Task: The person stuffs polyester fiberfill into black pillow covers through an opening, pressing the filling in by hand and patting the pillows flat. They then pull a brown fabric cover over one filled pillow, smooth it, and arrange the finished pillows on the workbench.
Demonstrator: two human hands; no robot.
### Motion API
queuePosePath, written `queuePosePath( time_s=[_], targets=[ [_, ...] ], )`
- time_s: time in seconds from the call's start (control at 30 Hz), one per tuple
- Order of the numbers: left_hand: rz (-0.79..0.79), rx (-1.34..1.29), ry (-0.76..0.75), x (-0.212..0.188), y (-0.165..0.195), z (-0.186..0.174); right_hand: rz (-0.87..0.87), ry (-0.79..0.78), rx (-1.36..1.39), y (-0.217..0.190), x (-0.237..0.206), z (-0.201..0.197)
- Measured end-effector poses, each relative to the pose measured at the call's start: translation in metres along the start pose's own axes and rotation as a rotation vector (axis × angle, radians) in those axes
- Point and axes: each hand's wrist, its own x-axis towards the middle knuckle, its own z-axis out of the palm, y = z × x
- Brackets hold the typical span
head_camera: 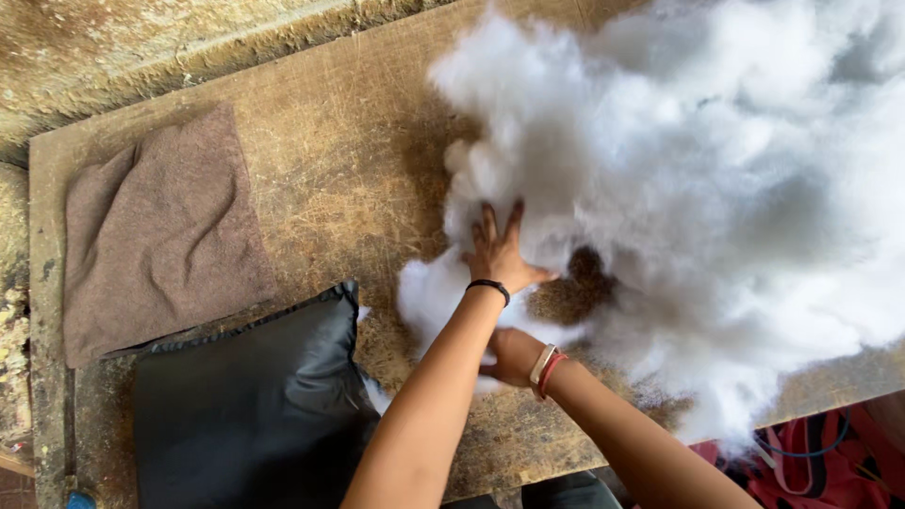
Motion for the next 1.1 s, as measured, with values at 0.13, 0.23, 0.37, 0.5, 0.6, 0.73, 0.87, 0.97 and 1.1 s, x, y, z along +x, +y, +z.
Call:
queuePosePath(
  time_s=[0.13,0.23,0.37,0.5,0.6,0.73,0.87,0.97,1.1],
  targets=[
    [0.140,0.160,0.113,0.010,-0.029,0.046,0.243,-0.211,-0.219,-0.004,-0.020,-0.072],
    [0.318,0.172,0.250,0.003,-0.065,0.079,-0.092,0.245,0.131,0.025,0.025,-0.138],
    [0.214,0.077,0.258,-0.028,-0.108,0.094,0.097,0.241,0.112,0.097,0.095,-0.217],
    [-0.102,-0.055,0.237,-0.071,-0.139,0.090,0.308,0.583,0.132,0.143,0.113,-0.273],
    [-0.210,-0.159,0.280,-0.078,-0.151,0.087,0.005,0.701,0.320,0.134,0.120,-0.263],
    [-0.337,-0.507,0.247,-0.037,-0.144,0.070,-0.136,0.227,0.053,0.040,0.109,-0.166],
    [-0.258,-1.457,0.363,-0.013,-0.123,0.045,-0.237,0.009,-0.240,-0.016,0.073,-0.029],
    [-0.059,-1.267,0.057,-0.041,-0.111,0.020,0.014,0.420,-0.188,0.009,0.068,0.034],
    [0.145,-0.463,0.023,-0.090,-0.134,-0.042,0.163,0.421,0.456,0.067,0.103,0.042]
  ],
)
